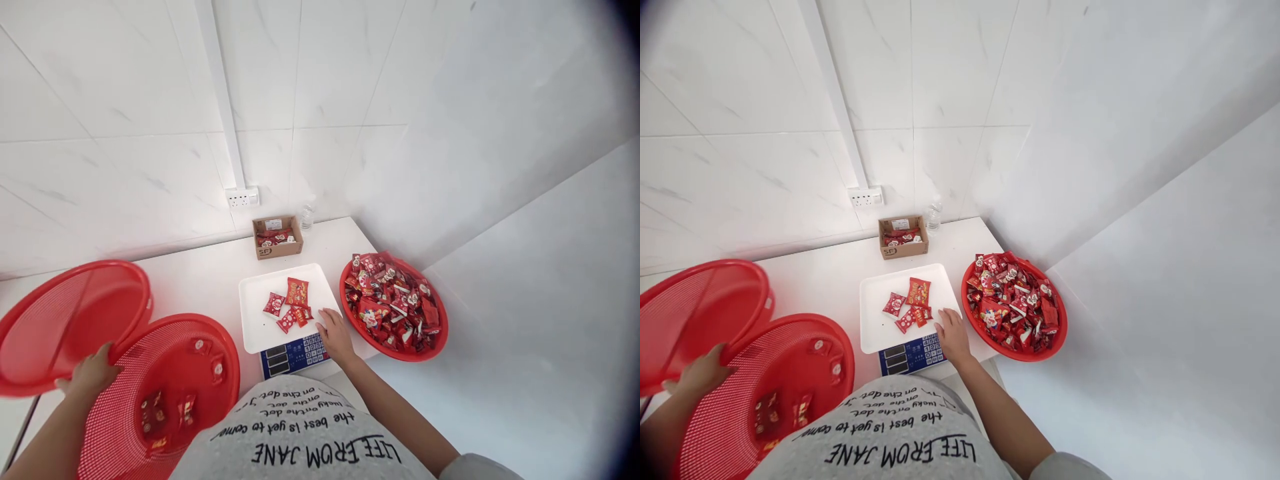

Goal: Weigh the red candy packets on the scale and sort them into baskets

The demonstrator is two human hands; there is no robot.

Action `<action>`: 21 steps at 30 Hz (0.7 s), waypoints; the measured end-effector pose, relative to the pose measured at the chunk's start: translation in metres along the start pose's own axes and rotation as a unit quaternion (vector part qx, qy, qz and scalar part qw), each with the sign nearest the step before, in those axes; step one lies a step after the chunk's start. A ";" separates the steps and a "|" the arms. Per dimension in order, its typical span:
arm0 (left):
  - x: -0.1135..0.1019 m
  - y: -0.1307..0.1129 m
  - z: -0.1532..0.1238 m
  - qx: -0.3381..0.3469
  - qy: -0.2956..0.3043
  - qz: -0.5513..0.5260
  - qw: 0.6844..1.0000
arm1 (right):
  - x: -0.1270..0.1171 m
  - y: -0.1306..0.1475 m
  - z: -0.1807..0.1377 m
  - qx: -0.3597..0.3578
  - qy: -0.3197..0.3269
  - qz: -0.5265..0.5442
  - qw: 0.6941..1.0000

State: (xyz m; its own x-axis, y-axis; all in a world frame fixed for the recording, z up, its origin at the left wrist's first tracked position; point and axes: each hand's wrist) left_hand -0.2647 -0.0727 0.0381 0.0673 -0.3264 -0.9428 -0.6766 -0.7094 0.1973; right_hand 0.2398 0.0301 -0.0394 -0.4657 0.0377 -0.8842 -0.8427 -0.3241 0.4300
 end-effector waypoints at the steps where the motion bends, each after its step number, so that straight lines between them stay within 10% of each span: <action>1: -0.001 -0.002 -0.002 0.016 -0.007 0.029 0.999 | 0.000 0.000 0.000 0.000 0.001 0.000 1.000; 13: -0.015 -0.045 0.001 0.231 -0.117 0.204 0.944 | -0.002 0.002 0.000 -0.004 -0.004 0.006 1.000; 21: -0.021 -0.026 0.017 0.201 -0.144 0.177 0.953 | -0.002 0.002 0.000 0.007 0.000 0.007 1.000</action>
State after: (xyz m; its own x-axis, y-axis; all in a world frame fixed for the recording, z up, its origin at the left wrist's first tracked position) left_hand -0.2608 -0.0366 0.0481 -0.3820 -0.2755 -0.8822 -0.8496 -0.2709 0.4525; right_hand 0.2389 0.0289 -0.0371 -0.4768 0.0327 -0.8784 -0.8399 -0.3117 0.4443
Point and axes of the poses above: each hand's wrist, its own z-axis towards the middle knuckle, its own x-axis out of the palm, y = z × x, and after that the axes turned 1 degree about -y, right-handed
